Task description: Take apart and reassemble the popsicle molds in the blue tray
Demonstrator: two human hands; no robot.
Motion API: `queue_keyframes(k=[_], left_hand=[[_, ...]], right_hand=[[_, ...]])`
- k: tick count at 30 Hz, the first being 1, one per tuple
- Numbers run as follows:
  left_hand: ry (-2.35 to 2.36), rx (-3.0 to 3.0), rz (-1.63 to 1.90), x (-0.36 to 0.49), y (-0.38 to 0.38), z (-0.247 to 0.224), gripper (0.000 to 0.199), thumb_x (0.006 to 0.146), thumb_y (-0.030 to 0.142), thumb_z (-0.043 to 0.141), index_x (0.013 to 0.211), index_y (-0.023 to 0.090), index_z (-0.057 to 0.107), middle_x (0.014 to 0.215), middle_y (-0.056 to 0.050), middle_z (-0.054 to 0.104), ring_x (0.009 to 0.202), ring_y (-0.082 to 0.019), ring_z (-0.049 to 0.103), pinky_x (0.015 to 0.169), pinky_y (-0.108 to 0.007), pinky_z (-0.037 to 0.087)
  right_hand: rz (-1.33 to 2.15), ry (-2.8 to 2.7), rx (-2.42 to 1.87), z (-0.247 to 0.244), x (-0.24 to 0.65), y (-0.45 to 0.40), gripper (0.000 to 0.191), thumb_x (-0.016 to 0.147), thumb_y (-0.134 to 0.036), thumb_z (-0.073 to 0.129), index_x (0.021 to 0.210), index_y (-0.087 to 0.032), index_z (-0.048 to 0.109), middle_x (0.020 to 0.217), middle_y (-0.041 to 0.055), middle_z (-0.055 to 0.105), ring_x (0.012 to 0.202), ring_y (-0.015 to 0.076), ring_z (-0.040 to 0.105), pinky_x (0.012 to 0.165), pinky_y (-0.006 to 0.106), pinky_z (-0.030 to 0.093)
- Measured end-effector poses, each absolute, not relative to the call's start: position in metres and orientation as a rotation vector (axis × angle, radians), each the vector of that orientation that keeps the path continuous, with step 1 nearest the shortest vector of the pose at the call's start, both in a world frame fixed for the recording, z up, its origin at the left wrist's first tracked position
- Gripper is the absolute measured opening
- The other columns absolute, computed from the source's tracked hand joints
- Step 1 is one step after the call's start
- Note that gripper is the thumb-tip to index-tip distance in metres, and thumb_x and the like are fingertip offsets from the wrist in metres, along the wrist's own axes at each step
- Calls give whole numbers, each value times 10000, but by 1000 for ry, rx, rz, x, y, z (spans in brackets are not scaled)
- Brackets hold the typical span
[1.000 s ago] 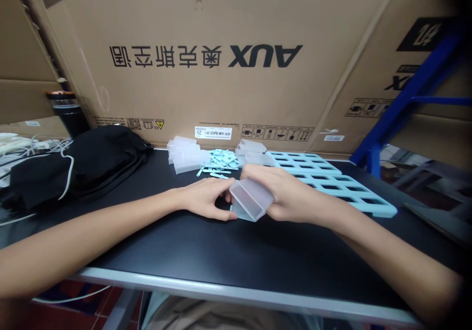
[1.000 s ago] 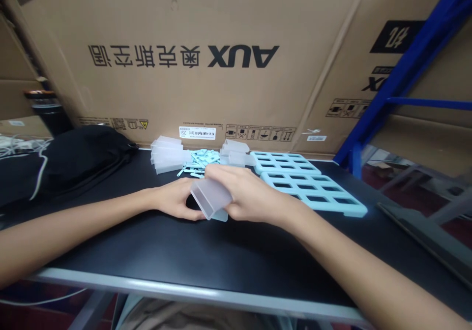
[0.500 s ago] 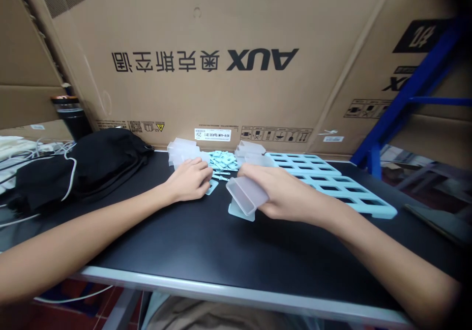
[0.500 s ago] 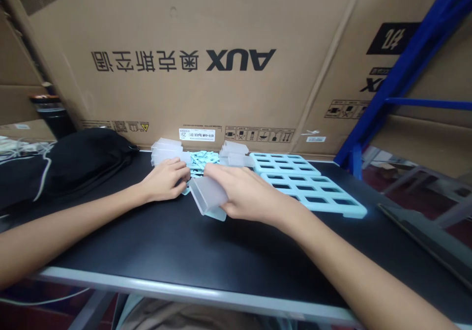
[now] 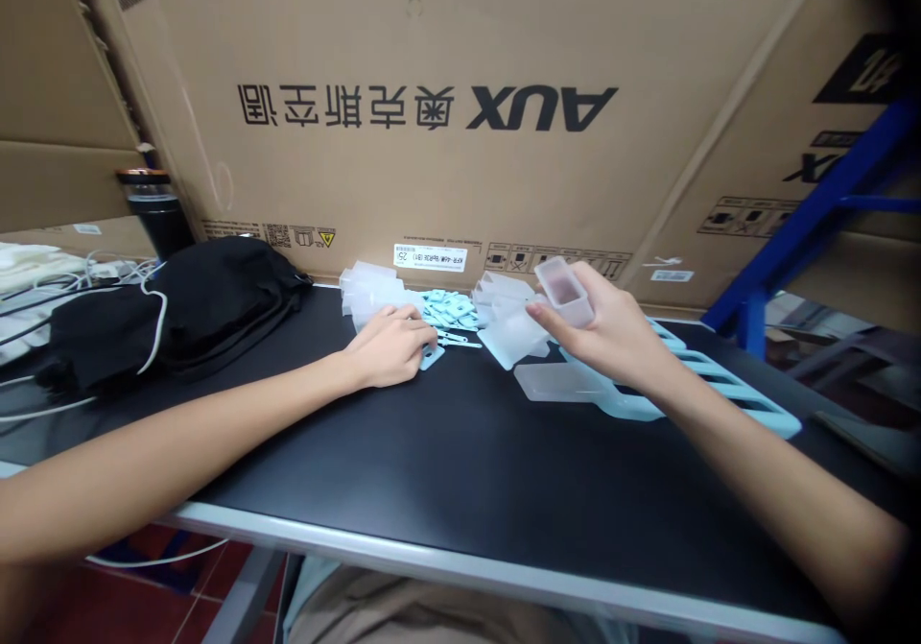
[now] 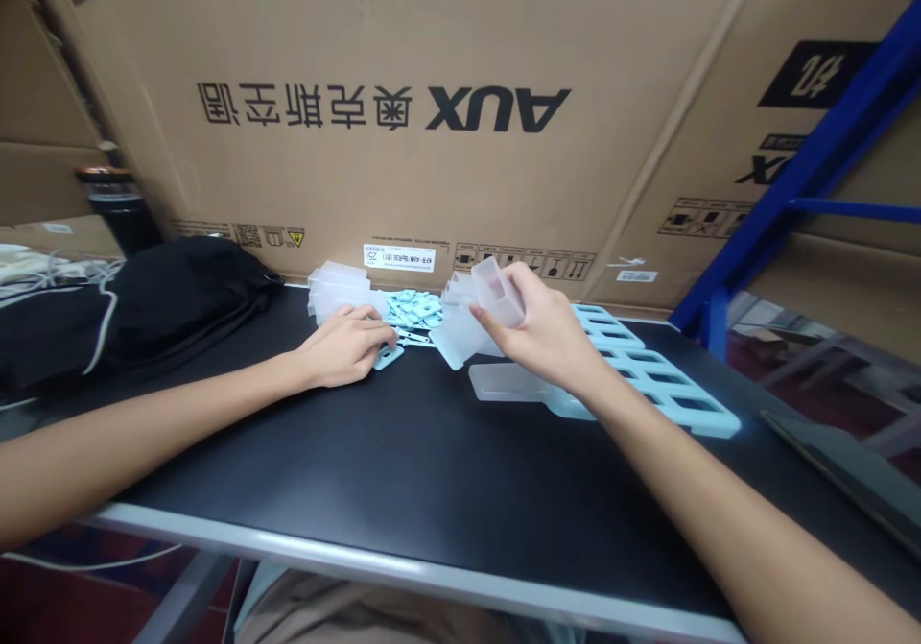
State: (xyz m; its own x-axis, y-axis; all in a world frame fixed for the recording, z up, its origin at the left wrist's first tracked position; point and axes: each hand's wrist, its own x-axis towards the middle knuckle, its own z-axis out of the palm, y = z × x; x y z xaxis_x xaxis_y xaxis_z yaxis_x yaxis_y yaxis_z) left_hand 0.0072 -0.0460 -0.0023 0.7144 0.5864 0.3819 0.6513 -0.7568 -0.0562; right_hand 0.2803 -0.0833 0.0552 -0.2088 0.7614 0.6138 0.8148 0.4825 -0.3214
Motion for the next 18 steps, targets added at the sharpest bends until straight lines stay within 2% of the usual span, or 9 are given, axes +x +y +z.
queue_keyframes(k=[7,12,15,18], left_hand=[[-1026,-2781,-592,14,-51,1,206,845,168,454,880,198,655,900,-30,696,963,-231,541,830,-365,392],[-1167,-2795,-708,25,-60,2,145,845,221,479,846,204,623,877,-11,698,919,-222,569,832,-377,435],[-1279,-2801,-795,31,-64,0,180,858,368,536,893,215,624,898,-7,702,911,-227,594,799,-377,460],[-1389,-2862,-867,35,-64,-5,161,813,372,612,888,231,632,857,11,698,838,-202,620,714,-336,481]], right_hand=[[-69,-1965,-1326,53,277,-84,485,788,-683,543,917,-220,481,805,63,620,666,209,576,589,314,408],[82,-1923,-1364,53,280,-83,491,771,-662,588,971,-223,497,805,65,640,652,216,596,585,329,439],[172,-1841,-1407,50,289,-75,487,761,-637,622,1001,-230,506,825,50,647,563,181,579,558,336,460],[289,-1761,-1392,45,300,-63,469,771,-608,633,1021,-233,506,817,28,632,505,148,557,518,329,475]])
